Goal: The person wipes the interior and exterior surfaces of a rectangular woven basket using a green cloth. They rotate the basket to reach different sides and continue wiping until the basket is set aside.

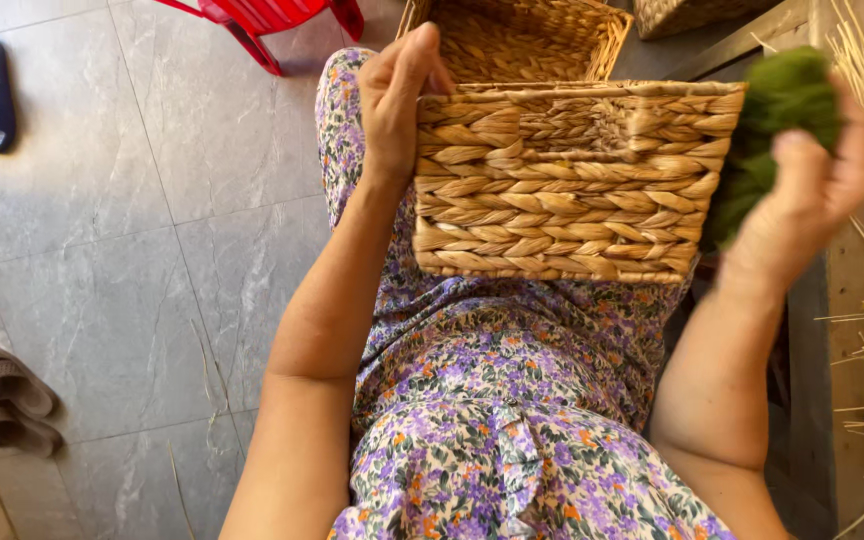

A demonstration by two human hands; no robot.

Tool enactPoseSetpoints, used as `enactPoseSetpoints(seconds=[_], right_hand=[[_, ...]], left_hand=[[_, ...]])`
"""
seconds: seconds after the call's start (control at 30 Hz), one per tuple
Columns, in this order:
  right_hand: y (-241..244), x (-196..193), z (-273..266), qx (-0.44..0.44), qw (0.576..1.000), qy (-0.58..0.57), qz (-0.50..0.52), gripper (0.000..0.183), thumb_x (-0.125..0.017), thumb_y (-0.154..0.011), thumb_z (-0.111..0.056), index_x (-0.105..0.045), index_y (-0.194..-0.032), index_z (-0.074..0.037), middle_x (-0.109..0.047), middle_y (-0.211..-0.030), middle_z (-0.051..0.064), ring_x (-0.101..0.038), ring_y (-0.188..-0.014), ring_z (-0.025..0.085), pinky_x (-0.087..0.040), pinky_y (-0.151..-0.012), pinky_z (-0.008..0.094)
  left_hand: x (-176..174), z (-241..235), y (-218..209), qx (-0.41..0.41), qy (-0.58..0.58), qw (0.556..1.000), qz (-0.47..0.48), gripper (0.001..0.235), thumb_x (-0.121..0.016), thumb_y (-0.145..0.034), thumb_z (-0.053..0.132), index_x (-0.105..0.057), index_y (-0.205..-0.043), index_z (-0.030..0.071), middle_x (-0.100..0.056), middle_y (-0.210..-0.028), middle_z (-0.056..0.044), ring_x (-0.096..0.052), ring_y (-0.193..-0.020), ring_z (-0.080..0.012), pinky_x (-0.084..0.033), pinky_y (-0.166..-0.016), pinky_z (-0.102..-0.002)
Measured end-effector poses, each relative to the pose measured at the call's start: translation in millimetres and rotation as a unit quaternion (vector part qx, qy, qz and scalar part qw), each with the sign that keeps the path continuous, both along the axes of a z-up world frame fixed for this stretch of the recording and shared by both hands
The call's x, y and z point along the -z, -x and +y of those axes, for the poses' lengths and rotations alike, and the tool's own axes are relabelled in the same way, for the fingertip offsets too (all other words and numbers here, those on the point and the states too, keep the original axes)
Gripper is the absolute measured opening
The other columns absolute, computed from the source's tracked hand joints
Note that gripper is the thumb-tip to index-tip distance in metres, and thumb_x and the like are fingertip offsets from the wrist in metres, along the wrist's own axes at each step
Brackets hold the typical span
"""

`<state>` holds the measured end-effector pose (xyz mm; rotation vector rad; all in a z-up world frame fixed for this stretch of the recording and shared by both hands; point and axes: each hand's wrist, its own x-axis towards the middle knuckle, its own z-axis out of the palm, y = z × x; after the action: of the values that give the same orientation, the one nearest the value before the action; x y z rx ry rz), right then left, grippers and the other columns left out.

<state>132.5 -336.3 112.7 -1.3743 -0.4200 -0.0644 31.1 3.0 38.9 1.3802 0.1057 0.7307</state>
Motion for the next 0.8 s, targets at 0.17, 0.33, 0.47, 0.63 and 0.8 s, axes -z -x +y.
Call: enactPoseSetpoints(seconds=[0.17,0.33,0.47,0.63,0.8], right_hand=[[75,-36,22,-0.01,0.995,0.051,-0.081,0.042,-0.058,-0.104,-0.011,-0.058,-0.144,0.002,-0.066,-0.131,0.012,-0.072,-0.106,0.02,-0.065,-0.097,0.036],[134,-35,128,-0.178,0.782,0.432,-0.413,0.064,-0.078,-0.091,-0.033,-0.057,-0.149,-0.019,-0.048,-0.159,0.007,-0.041,-0.148,0.027,-0.035,-0.112,0.054],[121,-31,105,-0.176,0.749,0.466,-0.437,0.058,-0.082,-0.086,-0.028,-0.061,-0.139,-0.02,-0.051,-0.155,-0.003,-0.047,-0.139,0.02,-0.037,-0.102,0.048],[82,-31,35,-0.054,0.754,0.509,-0.411,0.043,-0.076,-0.086,-0.008,-0.07,-0.128,-0.017,-0.062,-0.14,-0.003,-0.055,-0.125,0.023,-0.04,-0.101,0.04],[78,-36,9,0.033,0.793,0.499,-0.348,0.035,-0.066,-0.095,-0.001,-0.068,-0.128,-0.012,-0.06,-0.143,0.002,-0.054,-0.131,0.027,-0.042,-0.118,0.039]], left_hand=[[-1,1,-16,0.018,0.033,0.999,-0.017,0.041,-0.058,-0.11,0.032,-0.068,-0.084,0.001,-0.063,-0.073,-0.001,-0.049,-0.067,-0.0061,-0.038,-0.065,-0.027],[-6,-8,-17,0.042,0.14,0.988,0.041,0.038,-0.061,-0.105,0.026,-0.063,-0.074,0.004,-0.061,-0.065,0.0,-0.044,-0.057,-0.0058,-0.032,-0.054,-0.026],[-7,-8,-5,0.072,0.041,0.997,-0.006,0.041,-0.062,-0.111,0.027,-0.057,-0.078,0.004,-0.054,-0.072,0.002,-0.044,-0.068,-0.0059,-0.033,-0.065,-0.026],[-5,-11,-4,0.093,0.053,0.994,-0.036,0.041,-0.063,-0.109,0.03,-0.053,-0.077,0.006,-0.052,-0.074,0.003,-0.039,-0.069,-0.0065,-0.032,-0.065,-0.027],[-9,-19,-8,0.066,0.046,0.996,-0.045,0.042,-0.063,-0.108,0.03,-0.053,-0.076,0.005,-0.052,-0.073,0.003,-0.042,-0.07,-0.0063,-0.033,-0.066,-0.026]])
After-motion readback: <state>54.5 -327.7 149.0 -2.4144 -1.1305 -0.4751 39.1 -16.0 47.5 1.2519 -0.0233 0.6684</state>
